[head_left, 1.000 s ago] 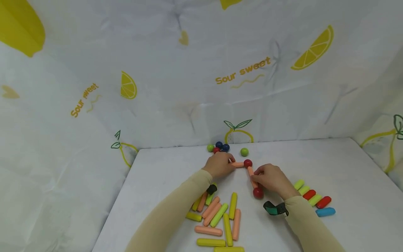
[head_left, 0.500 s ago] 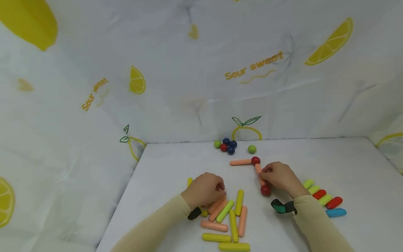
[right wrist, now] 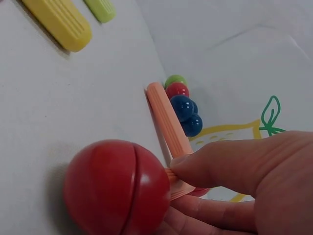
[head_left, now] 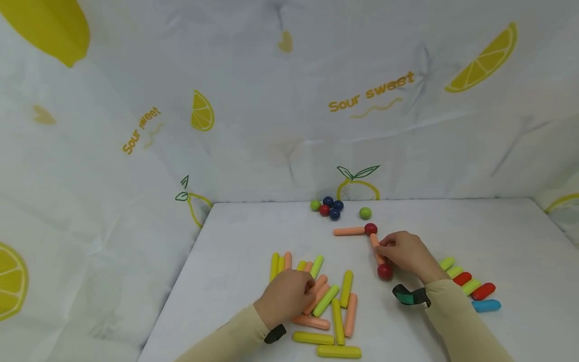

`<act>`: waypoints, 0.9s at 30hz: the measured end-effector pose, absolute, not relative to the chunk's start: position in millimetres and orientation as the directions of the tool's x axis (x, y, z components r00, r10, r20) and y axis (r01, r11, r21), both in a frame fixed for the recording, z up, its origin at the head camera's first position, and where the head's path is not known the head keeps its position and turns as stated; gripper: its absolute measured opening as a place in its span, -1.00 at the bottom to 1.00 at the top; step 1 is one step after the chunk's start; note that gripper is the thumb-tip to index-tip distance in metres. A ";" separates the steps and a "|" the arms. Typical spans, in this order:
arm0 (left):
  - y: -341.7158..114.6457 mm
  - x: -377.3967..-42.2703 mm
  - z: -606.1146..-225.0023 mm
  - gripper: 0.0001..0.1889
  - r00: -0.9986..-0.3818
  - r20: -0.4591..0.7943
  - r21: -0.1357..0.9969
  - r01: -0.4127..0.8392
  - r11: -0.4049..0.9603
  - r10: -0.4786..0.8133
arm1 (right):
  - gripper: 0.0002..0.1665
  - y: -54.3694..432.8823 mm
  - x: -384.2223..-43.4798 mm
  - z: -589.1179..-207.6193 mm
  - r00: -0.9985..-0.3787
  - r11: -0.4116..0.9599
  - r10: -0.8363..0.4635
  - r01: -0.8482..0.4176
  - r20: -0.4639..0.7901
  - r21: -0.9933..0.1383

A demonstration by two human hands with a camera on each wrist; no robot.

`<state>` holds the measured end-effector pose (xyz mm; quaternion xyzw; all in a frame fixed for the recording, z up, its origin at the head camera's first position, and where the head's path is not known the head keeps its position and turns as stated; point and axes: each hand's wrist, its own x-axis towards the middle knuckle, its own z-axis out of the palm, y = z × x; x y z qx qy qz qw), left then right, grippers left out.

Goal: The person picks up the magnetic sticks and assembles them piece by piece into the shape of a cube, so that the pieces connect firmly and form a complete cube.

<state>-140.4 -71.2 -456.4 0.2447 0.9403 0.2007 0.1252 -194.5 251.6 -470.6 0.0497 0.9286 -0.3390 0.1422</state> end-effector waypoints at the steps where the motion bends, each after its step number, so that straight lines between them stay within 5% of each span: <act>1: -71.0 -139.4 -455.7 -0.88 -0.853 -0.152 0.461 0.385 0.800 0.499 | -0.47 251.9 -194.6 -470.6 -0.955 0.765 -0.003 0.189 -0.297 -0.616; 18: -67.4 -128.5 -446.8 -0.62 -0.874 -0.266 0.546 0.210 0.811 0.406 | -0.41 250.8 -197.1 -474.3 -0.957 0.749 0.007 0.198 -0.291 -0.632; 27: -44.2 -158.0 -433.7 -0.86 -0.864 -0.232 0.494 0.292 0.819 0.447 | -0.40 249.8 -196.2 -474.4 -0.946 0.732 0.015 0.232 -0.325 -0.641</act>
